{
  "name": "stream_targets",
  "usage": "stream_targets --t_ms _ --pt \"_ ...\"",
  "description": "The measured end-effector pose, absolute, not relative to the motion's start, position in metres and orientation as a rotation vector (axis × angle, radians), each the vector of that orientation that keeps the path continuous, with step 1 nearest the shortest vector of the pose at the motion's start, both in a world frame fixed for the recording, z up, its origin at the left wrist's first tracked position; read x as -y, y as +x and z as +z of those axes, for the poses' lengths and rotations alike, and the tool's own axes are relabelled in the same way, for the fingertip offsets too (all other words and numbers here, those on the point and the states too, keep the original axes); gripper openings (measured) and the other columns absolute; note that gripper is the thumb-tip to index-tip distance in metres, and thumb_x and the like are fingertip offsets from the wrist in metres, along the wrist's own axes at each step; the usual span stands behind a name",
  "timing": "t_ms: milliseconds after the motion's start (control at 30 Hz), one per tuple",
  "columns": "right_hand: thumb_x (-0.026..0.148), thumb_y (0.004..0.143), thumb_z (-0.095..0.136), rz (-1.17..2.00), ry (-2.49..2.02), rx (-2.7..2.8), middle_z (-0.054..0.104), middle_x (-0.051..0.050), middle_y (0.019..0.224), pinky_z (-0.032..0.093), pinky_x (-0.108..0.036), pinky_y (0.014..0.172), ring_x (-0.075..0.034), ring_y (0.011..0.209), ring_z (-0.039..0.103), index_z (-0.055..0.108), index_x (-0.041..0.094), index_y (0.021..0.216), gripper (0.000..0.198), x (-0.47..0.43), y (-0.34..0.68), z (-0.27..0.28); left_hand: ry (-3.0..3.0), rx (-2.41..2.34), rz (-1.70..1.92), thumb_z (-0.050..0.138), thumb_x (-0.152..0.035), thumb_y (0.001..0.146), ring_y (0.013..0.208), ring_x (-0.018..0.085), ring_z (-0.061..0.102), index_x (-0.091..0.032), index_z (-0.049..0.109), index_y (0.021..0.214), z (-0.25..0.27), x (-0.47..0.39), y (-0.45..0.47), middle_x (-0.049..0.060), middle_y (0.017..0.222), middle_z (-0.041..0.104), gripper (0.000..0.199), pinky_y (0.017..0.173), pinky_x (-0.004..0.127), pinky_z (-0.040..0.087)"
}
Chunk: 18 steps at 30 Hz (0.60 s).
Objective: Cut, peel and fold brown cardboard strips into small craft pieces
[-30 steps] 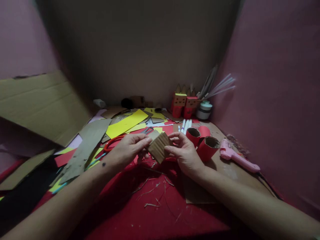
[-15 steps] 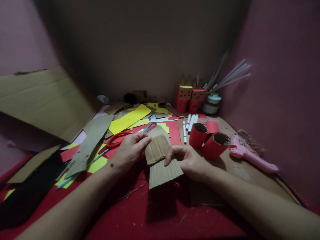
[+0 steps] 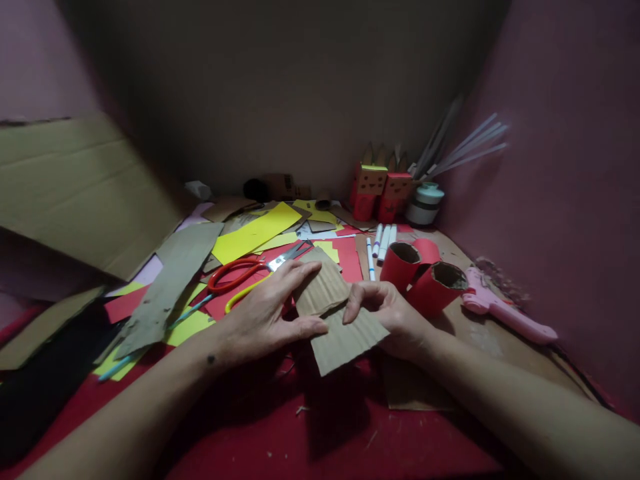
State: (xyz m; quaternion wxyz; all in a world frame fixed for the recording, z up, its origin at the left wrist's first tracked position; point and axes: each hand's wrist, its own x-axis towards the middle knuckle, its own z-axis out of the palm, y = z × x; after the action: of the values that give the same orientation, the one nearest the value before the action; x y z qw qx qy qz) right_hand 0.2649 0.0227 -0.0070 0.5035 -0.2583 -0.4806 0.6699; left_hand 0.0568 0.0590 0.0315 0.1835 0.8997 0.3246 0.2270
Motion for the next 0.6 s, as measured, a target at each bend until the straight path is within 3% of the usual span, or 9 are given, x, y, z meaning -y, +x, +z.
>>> stream_targets --t_ms 200,267,433,600 --pt "0.023 0.059 0.083 1.633 -0.615 1.152 0.068 -0.001 0.064 0.05 -0.025 0.06 -0.013 0.062 0.064 0.068 0.017 0.062 0.017 -0.024 0.264 -0.007 2.698 -0.915 0.484 0.054 -0.044 0.085 0.123 0.026 0.05 -0.012 0.037 0.14 0.036 -0.059 0.052 0.015 0.144 0.041 0.066 0.095 0.032 0.048" --pt "0.024 0.059 0.083 1.649 -0.594 1.116 0.067 -0.001 0.064 0.05 -0.025 0.06 -0.013 0.06 0.063 0.067 0.017 0.062 0.018 -0.024 0.264 -0.007 2.781 -0.89 0.573 0.054 -0.042 0.085 0.123 0.027 0.05 -0.008 0.042 0.137 0.033 -0.06 0.051 0.017 0.141 0.045 0.063 0.097 0.033 0.047" --pt "0.017 0.053 0.083 1.681 -0.529 1.034 0.068 0.0 0.07 0.05 -0.024 0.065 -0.012 0.066 0.063 0.068 0.018 0.067 0.021 -0.024 0.265 -0.007 2.737 -0.891 1.092 0.048 -0.034 0.091 0.096 0.021 0.067 -0.012 0.067 0.104 0.021 -0.062 0.053 0.011 0.104 0.072 0.032 0.085 0.03 0.052" --pt "0.019 0.066 0.075 1.728 -0.502 1.04 0.069 -0.001 0.074 0.053 -0.034 0.072 -0.015 0.069 0.065 0.07 0.019 0.078 0.013 -0.021 0.264 -0.005 2.498 -1.107 1.226 0.037 -0.033 0.095 0.069 0.015 0.064 -0.018 0.066 0.088 0.019 -0.055 0.058 0.003 0.077 0.07 0.033 0.065 0.027 0.05"
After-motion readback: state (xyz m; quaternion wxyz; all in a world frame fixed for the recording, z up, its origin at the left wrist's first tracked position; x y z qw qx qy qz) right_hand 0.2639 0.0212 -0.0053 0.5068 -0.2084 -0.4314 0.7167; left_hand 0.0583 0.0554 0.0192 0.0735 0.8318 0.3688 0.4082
